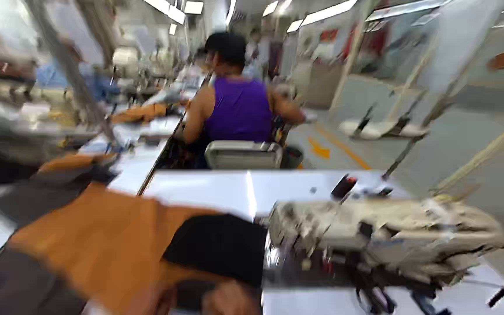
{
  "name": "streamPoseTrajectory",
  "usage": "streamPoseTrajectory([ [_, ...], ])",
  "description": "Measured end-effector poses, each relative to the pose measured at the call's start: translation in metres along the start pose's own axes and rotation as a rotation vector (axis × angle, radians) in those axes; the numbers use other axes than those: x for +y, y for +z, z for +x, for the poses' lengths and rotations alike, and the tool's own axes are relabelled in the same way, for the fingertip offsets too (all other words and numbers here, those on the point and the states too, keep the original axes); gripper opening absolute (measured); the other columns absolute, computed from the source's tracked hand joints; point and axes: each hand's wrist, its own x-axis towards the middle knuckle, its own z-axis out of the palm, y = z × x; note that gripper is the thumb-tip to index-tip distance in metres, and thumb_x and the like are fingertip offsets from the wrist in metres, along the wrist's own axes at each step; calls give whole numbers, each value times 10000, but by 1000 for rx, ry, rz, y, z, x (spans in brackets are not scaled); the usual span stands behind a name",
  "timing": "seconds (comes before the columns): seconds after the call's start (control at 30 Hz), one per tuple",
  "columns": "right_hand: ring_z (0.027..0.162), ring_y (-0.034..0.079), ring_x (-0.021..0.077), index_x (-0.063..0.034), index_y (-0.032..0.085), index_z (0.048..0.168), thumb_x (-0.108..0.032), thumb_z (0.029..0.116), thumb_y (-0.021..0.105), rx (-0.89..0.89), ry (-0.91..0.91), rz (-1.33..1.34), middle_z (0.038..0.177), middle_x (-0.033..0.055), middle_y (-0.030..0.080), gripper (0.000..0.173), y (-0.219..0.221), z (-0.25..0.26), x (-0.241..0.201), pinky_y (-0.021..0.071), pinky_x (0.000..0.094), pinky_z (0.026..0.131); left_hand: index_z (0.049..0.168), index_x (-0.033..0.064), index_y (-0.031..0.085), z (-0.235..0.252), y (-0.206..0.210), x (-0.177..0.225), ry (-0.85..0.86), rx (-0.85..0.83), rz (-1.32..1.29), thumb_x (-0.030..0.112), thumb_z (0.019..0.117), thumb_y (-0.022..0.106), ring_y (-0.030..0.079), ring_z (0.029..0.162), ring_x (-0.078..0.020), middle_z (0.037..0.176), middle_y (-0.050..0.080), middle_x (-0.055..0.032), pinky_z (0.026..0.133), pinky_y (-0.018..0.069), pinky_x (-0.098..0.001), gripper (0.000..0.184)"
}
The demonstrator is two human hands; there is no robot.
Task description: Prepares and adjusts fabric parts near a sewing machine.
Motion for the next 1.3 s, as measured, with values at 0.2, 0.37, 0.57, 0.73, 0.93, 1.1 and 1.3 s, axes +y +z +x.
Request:
streamPoseTrajectory([
  [0.2, 811, 704, 189, -95, 766, 1095, -180, 963, 700, -207, 111, 221, 979, 68, 722, 170, 41, 16, -4, 614, 399, 730, 1116, 33, 728, -2, -8, -10, -101, 69, -34, 99, 953, 716, 690, 909, -267, 1016, 697, -139, 859, 584, -486, 176],
  [0.37, 770, 684, 194, -108, 762, 1038, -165, 966, 709, -292, 105, 174, 936, 64, 695, 106, 40, 38, -16, 592, 403, 668, 1004, 82, 757, -11, 3, -22, -93, 147, -175, 116, 920, 751, 666, 821, -135, 1010, 670, -72, 766, 590, -317, 90],
  [0.57, 847, 692, 327, -59, 696, 1052, -157, 1006, 643, -515, 106, -77, 1003, 148, 663, 121, 45, 61, -37, 571, 511, 673, 1001, 86, 755, -11, 4, -22, -141, 146, -260, 115, 912, 763, 663, 815, -103, 1041, 668, -68, 748, 586, -262, 94],
  [0.73, 840, 685, 342, 4, 625, 1002, -113, 1008, 553, -484, -44, -336, 998, 184, 608, 138, 60, 52, -42, 567, 444, 586, 998, 82, 743, -12, 6, -22, -144, 152, -287, 106, 911, 760, 667, 820, -90, 1044, 653, -66, 758, 595, -248, 92],
  [0.93, 802, 648, 227, -49, 638, 1062, -160, 1048, 555, -278, -69, 51, 964, 102, 604, 139, 54, 38, -7, 557, 370, 641, 1023, 93, 750, -14, 9, -25, -117, 165, -289, 119, 925, 750, 658, 829, -80, 1067, 650, -61, 756, 580, -224, 102],
  [1.1, 766, 639, 208, -86, 690, 1039, -202, 1010, 654, -312, -45, 32, 892, 68, 618, 125, 53, 42, -14, 539, 371, 639, 1026, 99, 748, -12, 7, -24, -129, 144, -299, 117, 925, 748, 654, 834, -81, 1074, 647, -57, 759, 576, -230, 102],
  [1.3, 750, 627, 174, -104, 695, 997, -247, 979, 689, -330, -56, 51, 888, 41, 623, 144, 50, 41, -17, 536, 344, 635, 1037, 96, 743, -14, 8, -26, -131, 150, -323, 114, 941, 728, 657, 837, -70, 1099, 642, -59, 763, 582, -213, 99],
])
